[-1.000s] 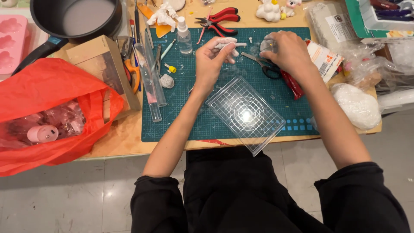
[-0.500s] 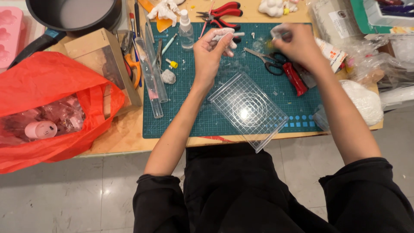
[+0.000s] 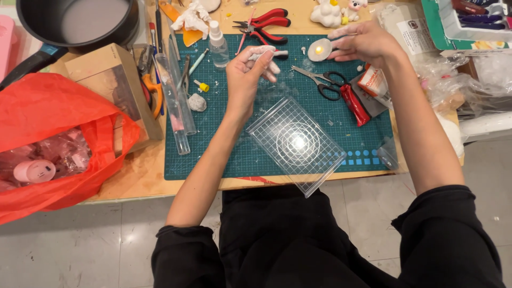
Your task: Molding and shaping a piece of white clay or wax on a workbench.
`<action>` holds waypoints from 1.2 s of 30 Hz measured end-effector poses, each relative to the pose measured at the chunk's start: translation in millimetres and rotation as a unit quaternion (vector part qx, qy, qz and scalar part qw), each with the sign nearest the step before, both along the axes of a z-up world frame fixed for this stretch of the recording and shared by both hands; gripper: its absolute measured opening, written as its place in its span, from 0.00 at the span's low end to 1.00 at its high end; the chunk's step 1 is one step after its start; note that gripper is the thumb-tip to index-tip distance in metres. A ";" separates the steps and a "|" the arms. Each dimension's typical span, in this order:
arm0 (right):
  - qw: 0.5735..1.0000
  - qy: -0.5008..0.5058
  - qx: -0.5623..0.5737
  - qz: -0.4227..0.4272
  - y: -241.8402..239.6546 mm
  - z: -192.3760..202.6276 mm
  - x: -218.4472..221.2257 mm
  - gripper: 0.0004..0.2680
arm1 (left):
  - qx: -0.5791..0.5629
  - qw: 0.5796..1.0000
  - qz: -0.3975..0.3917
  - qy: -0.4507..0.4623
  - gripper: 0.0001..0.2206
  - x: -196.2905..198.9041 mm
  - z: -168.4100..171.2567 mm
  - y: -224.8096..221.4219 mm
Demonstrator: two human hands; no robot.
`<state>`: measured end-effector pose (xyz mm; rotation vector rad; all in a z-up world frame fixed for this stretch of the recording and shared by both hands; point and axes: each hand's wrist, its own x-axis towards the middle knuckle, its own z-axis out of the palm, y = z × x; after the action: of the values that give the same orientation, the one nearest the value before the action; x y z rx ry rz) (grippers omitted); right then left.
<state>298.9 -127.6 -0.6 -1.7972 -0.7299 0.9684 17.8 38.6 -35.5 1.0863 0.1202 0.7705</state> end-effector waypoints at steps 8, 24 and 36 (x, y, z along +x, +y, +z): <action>0.986 -0.163 -0.040 -0.015 -0.1 0.4 -14.7 0.12 | 0.059 0.997 -0.027 0.032 0.09 11.2 -0.1 6.8; 0.907 -0.308 0.285 -0.022 -17.4 20.2 -52.3 0.13 | 0.556 0.807 0.166 0.113 0.17 174.0 30.8 -19.2; 0.920 -0.319 0.219 -0.060 -16.9 -25.4 -20.5 0.07 | 0.593 0.764 0.185 0.174 0.17 171.3 27.8 -18.5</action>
<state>278.4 -144.5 -26.0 -1.7154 -1.1159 0.0870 189.1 20.1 -7.7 2.4883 0.1682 1.0028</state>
